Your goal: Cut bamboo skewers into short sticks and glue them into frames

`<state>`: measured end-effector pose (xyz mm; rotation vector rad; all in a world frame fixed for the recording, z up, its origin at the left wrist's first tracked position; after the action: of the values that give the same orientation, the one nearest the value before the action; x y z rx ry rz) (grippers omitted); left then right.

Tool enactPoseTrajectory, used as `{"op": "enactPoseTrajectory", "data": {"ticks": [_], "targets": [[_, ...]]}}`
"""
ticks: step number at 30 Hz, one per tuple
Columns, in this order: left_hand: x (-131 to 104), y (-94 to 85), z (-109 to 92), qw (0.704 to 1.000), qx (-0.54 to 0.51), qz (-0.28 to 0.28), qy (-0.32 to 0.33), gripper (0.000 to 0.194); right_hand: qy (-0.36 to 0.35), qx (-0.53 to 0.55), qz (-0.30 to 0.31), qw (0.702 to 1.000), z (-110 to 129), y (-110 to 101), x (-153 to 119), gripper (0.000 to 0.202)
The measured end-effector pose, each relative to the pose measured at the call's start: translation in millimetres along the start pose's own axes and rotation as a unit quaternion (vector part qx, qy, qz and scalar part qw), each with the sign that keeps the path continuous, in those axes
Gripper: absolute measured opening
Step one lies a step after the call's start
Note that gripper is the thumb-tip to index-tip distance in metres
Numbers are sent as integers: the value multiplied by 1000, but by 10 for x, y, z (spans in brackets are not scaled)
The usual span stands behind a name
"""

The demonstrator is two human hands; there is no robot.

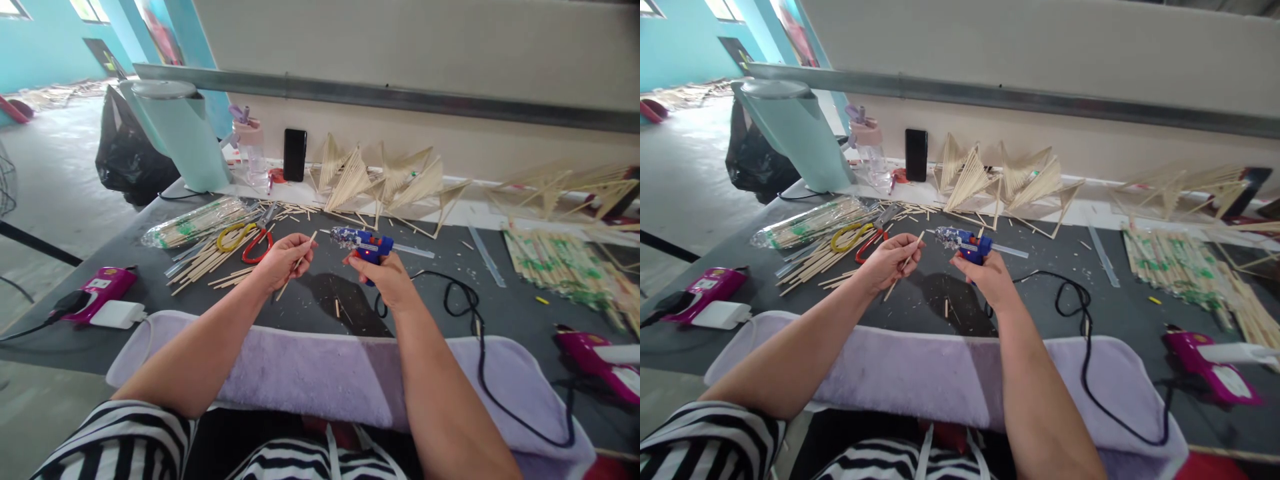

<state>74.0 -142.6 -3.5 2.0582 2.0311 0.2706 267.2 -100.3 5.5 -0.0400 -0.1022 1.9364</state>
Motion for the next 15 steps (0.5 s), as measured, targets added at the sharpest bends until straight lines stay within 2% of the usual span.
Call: {"op": "enactPoseTrajectory", "data": {"ticks": [7, 10, 15], "targets": [[9, -15, 19, 1000, -9, -5, -4, 25, 12, -10, 8, 1000, -23, 30, -6, 32], [13, -16, 24, 1000, -9, -2, -6, 25, 0, -43, 3, 999, -39, 35, 1, 29], [17, -10, 19, 1000, -6, 1, -1, 25, 11, -119, -30, 992, -82, 5, 28, 36]]}}
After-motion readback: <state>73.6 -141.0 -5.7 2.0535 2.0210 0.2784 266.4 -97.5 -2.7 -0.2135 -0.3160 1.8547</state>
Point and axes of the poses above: each hand's wrist, its own x-axis towards the middle knuckle, its own y-axis out of the palm, z = x × y, the point moved 4 cm from there along x, towards the middle knuckle, and after that the axes turned 1 degree about -z, right-handed, at the moved point
